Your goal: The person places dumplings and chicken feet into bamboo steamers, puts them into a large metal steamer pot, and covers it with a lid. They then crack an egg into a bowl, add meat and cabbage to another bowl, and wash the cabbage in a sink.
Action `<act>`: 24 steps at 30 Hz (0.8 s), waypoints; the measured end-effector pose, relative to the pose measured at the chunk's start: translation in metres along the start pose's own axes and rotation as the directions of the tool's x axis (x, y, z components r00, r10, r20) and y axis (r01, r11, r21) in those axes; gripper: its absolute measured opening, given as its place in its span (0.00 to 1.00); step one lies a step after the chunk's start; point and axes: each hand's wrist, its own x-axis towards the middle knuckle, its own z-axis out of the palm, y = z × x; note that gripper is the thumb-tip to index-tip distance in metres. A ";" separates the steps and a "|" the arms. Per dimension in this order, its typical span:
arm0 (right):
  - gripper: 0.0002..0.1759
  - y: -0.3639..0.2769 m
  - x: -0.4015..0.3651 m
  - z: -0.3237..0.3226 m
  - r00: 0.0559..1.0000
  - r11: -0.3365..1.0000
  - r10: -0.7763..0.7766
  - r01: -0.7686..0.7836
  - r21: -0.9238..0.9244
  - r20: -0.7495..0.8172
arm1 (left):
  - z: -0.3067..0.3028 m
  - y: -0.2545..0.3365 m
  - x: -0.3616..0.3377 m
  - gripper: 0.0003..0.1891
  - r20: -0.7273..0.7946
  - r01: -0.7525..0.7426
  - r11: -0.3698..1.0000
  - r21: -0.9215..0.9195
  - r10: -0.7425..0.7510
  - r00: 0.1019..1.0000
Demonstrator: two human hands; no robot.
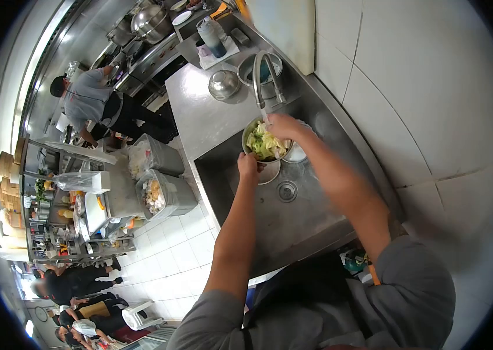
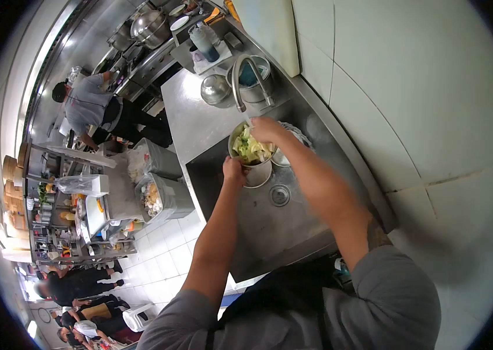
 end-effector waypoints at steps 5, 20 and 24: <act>0.12 -0.032 -0.006 -0.021 0.963 0.950 -0.260 0.269 -0.157 0.076 | 0.012 -0.031 0.033 0.05 0.107 -0.085 0.970 0.226 0.062 0.992; 0.37 -0.006 -0.028 -0.005 0.965 0.964 -0.136 0.077 -0.253 -0.225 | 0.043 0.044 -0.039 0.15 0.113 -0.398 0.827 0.397 0.386 0.916; 0.39 0.025 -0.032 0.070 0.964 0.990 0.007 0.030 0.136 -0.267 | 0.029 0.036 -0.068 0.16 0.103 -0.437 0.558 0.705 0.530 0.842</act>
